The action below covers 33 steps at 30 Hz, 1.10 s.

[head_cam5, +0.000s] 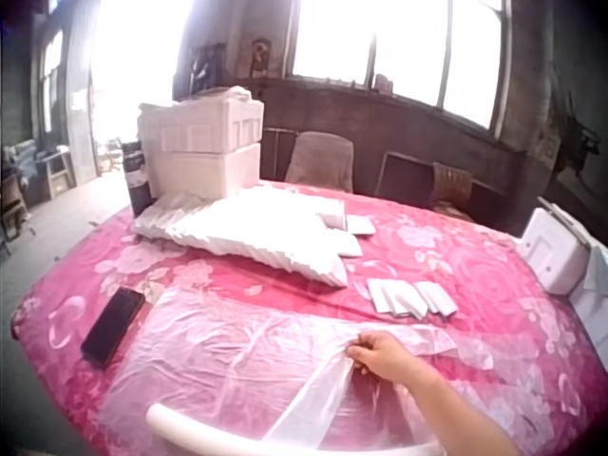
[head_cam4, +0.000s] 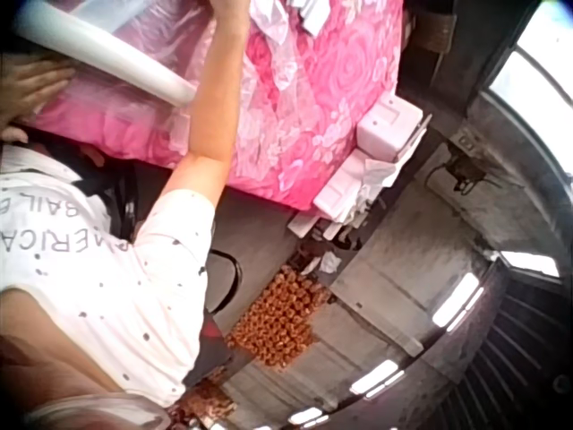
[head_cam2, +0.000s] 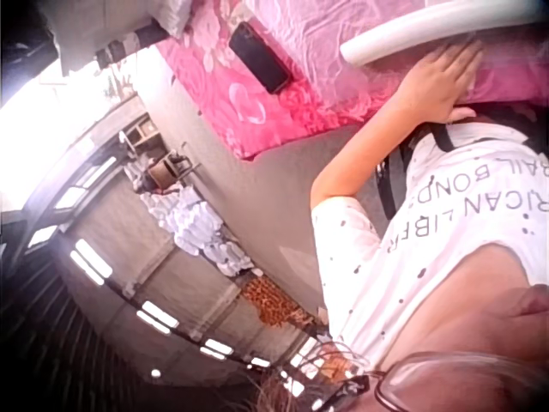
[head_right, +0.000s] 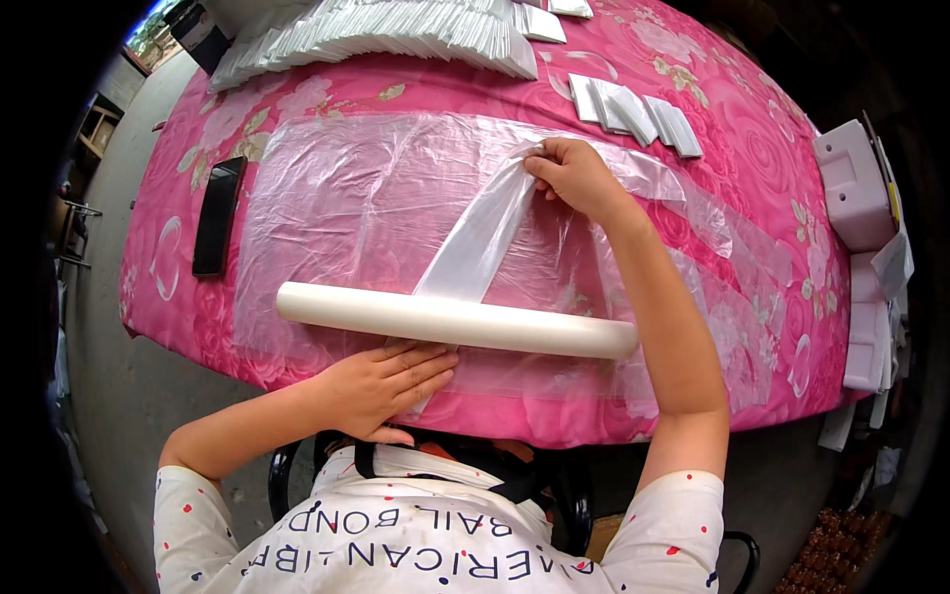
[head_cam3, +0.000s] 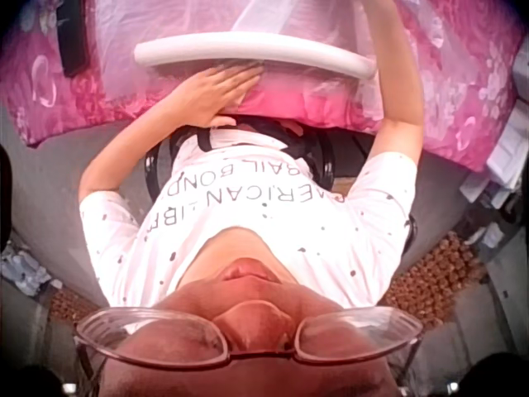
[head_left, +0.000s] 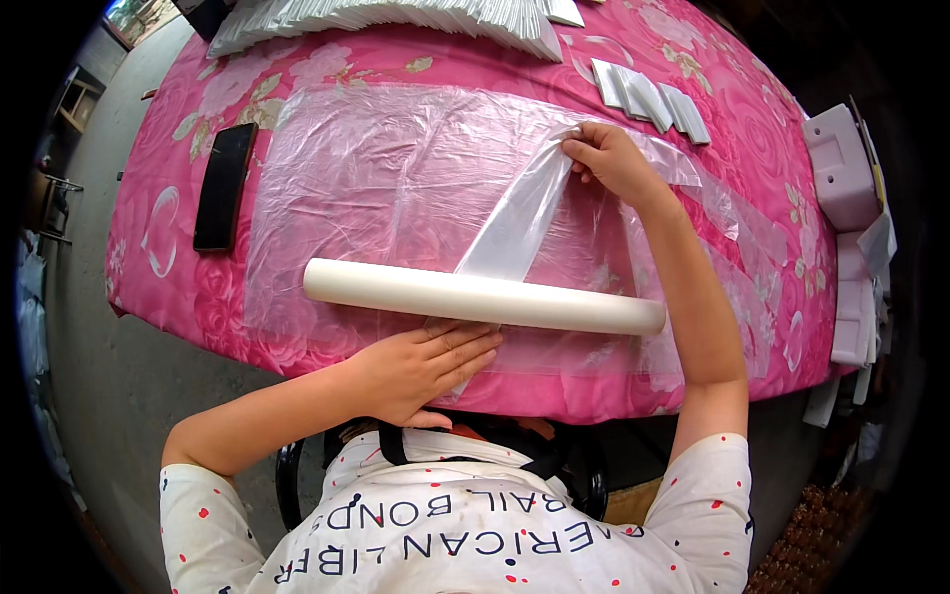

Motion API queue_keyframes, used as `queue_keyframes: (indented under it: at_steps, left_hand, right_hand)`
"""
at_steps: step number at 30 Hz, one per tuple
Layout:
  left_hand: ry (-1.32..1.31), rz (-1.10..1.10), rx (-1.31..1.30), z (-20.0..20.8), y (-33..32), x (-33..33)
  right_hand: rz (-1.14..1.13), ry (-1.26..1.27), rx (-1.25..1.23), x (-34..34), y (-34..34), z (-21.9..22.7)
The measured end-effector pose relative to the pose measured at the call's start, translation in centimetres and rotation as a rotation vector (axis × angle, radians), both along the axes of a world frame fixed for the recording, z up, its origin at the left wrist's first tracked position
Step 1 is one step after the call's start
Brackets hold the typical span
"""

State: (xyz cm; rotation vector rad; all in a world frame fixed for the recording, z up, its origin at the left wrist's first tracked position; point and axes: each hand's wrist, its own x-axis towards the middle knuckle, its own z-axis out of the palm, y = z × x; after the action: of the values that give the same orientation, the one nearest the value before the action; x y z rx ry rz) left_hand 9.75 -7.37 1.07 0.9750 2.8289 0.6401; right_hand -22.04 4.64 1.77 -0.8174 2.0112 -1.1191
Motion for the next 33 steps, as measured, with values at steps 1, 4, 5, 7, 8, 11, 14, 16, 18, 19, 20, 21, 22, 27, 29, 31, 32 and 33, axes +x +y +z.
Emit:
queue_keyframes:
  at_steps: [1,4,5,7,8,11,14,16,18,19,20,21,22,27,29,31,32,33]
  left_hand:
    - [-0.035,0.004,-0.009,-0.3,0.1,0.2]
    - [-0.022,0.006,-0.081,-0.3,0.5,0.4]
    - [-0.013,0.004,-0.091,-0.2,0.6,0.4]
    - [-0.001,0.033,-0.102,-0.3,1.2,0.8]
    - [0.002,0.049,-0.107,-0.4,1.6,1.2]
    - [0.022,0.145,-0.159,-0.7,3.3,2.5]
    - [0.044,0.164,-0.208,-1.1,4.6,2.7]
    - [0.048,0.170,-0.234,-1.1,5.1,2.6]
    - [0.018,0.187,-0.241,-1.1,5.1,2.9]
    - [0.034,0.175,-0.223,-1.1,5.2,3.0]
    - [0.050,0.164,-0.205,-1.2,5.3,3.0]
    - [0.062,0.154,-0.198,-1.2,5.1,3.1]
    - [0.034,0.137,-0.099,-1.5,4.8,3.4]
    - [-0.009,0.591,0.205,-0.4,3.9,2.6]
    - [0.005,0.682,0.128,-0.4,4.2,1.8]
    - [-0.003,0.711,0.047,-0.8,5.1,1.1]
    - [0.000,0.729,0.015,-0.9,5.5,0.9]
    - [0.002,0.745,-0.018,-1.0,6.0,0.6]
  right_hand:
    - [0.015,-0.008,0.006,-0.2,0.0,0.2]
    - [0.012,-0.046,0.061,-0.6,-0.3,1.0]
    - [-0.068,0.135,0.053,-0.4,-0.2,1.0]
    - [-0.221,0.492,0.034,1.2,-0.1,1.1]
    - [-0.192,0.497,0.056,2.3,0.2,2.1]
    - [0.159,0.514,-0.046,9.3,2.1,4.9]
    - [0.390,0.639,-0.063,16.2,4.7,3.6]
    - [0.366,0.788,-0.043,17.8,5.6,2.2]
    - [0.319,0.892,-0.034,17.9,6.2,1.9]
    - [0.264,0.891,-0.005,17.3,6.6,1.8]
    - [0.209,0.889,0.025,16.2,7.3,1.8]
    - [0.151,0.883,0.043,15.0,8.0,1.8]
    - [0.067,0.896,0.084,13.8,8.5,1.6]
    - [-0.280,0.992,0.253,9.0,13.8,2.3]
    - [-0.331,0.950,0.229,8.9,14.7,2.5]
    - [-0.364,0.867,0.190,9.4,15.2,3.1]
    - [-0.346,0.853,0.186,9.8,15.3,3.4]
    - [-0.329,0.838,0.182,10.1,15.3,3.7]
